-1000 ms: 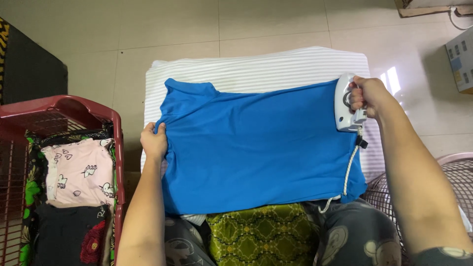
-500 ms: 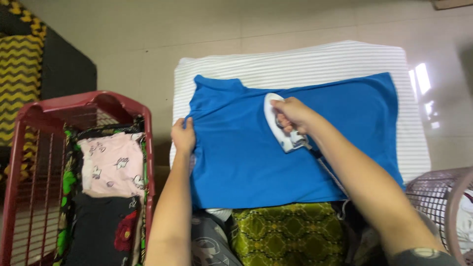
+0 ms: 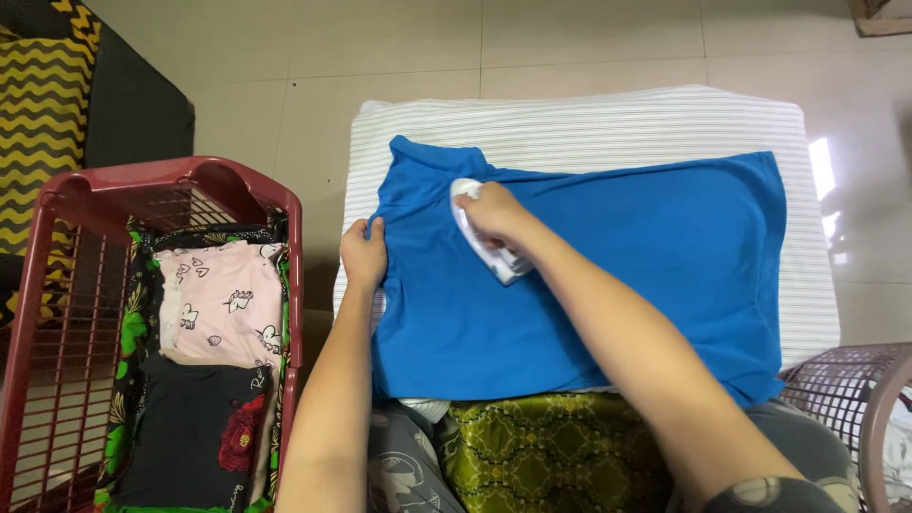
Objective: The person irons a black t-shirt and a blue t-shirt on a striped cushion, then folds each garment and places them into a red laundry basket. The person uses a white electric iron and handles the shirts by hand.
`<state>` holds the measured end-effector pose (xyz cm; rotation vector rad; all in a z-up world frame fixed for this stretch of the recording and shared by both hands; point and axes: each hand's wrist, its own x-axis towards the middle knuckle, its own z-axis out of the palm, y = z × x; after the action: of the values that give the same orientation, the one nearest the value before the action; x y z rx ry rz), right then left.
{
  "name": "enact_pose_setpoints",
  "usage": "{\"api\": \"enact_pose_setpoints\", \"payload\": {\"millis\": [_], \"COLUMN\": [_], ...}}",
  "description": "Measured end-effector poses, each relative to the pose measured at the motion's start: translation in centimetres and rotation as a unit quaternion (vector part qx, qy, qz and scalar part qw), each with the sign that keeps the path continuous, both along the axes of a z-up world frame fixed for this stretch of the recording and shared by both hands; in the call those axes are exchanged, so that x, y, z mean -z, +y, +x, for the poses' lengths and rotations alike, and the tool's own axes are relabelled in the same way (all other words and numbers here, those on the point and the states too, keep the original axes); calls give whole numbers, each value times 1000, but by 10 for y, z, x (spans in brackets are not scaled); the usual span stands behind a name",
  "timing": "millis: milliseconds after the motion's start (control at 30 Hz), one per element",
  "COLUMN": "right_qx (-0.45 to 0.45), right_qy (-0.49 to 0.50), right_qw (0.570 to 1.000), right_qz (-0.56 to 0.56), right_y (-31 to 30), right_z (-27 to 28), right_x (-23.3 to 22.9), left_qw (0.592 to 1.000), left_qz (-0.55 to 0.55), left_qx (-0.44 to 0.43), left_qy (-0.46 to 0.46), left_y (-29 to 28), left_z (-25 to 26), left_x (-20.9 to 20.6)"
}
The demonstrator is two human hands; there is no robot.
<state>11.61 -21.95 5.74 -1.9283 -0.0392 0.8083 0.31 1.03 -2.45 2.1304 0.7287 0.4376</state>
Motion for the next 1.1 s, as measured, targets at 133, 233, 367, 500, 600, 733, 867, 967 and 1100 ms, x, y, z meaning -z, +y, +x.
{"api": "enact_pose_setpoints", "payload": {"millis": [133,233,367,500,600,733,867,967,1100], "right_qx": [-3,12,49,25,0,-41,-84,-152,-180], "right_qy": [-16,2,79,98,103,94,94,45,17], "right_qw": [1000,1000,996,995,994,995,992,987,983], "right_qz": [-6,-29,-2,8,25,14,22,-20,-29], "right_y": [-62,-111,-136,-114,-83,-30,22,42,46], "right_z": [14,19,19,25,30,27,18,1,1], "right_x": [5,-8,-24,-15,-6,-3,-3,0,6], "left_qw": [1000,1000,999,999,999,999,998,997,993], "left_qz": [3,-13,-39,-29,-28,-50,-58,-68,-103], "left_qx": [14,14,0,0,1,-11,-13,-17,-14], "left_qy": [-7,-12,8,13,-20,15,-12,-24,-46], "left_y": [4,4,-1,-1,-3,-5,-3,1,1], "left_z": [0,-1,-2,-2,-2,-4,-3,-3,-1], "left_x": [3,-2,-8,-12,-15,-15,-10,-5,-1]}}
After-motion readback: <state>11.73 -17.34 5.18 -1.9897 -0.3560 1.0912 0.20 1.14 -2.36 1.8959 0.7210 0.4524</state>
